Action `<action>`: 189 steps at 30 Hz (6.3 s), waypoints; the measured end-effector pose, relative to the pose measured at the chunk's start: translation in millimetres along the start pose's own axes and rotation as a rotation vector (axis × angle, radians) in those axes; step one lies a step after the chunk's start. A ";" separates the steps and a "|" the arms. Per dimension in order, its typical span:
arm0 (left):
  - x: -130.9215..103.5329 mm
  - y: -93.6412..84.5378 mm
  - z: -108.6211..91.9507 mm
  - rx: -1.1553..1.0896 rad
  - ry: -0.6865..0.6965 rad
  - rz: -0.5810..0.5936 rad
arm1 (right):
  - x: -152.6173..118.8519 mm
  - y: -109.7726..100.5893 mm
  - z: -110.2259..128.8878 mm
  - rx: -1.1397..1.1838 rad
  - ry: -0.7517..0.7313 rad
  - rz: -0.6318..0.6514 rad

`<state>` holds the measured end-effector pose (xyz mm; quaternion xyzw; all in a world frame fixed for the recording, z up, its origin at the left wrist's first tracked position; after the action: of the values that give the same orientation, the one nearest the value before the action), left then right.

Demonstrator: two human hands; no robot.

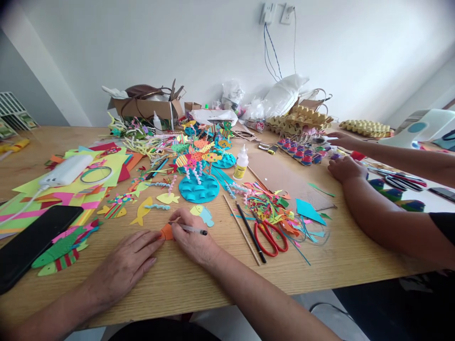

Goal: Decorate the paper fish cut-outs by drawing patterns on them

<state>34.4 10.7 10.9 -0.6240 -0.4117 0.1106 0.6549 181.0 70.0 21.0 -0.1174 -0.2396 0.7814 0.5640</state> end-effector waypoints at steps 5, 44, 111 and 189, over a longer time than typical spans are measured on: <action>-0.8 1.8 -0.4 0.014 0.007 0.008 | 1.3 3.6 -7.3 -0.040 0.064 -0.032; -1.4 0.2 -3.8 0.062 -0.001 -0.062 | 1.6 7.2 -7.6 -0.081 0.036 -0.076; -0.6 2.9 -4.1 0.049 0.008 -0.032 | 1.9 16.7 -5.3 -0.265 -0.084 -0.023; -0.6 3.1 -2.8 0.026 0.009 -0.015 | 2.4 10.3 -3.1 -0.239 -0.045 -0.066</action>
<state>37.0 8.9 8.2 -0.6130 -0.4120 0.1084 0.6654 173.1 70.5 13.4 -0.1581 -0.3473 0.7309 0.5658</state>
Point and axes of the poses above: each hand's wrist, its own x-axis towards the middle knuckle, its own y-axis out of the palm, z = x × y, the point moved 5 cm from there along x, towards the middle knuckle, and after that the axes turned 8 degrees about -x, right-handed, at the moved point
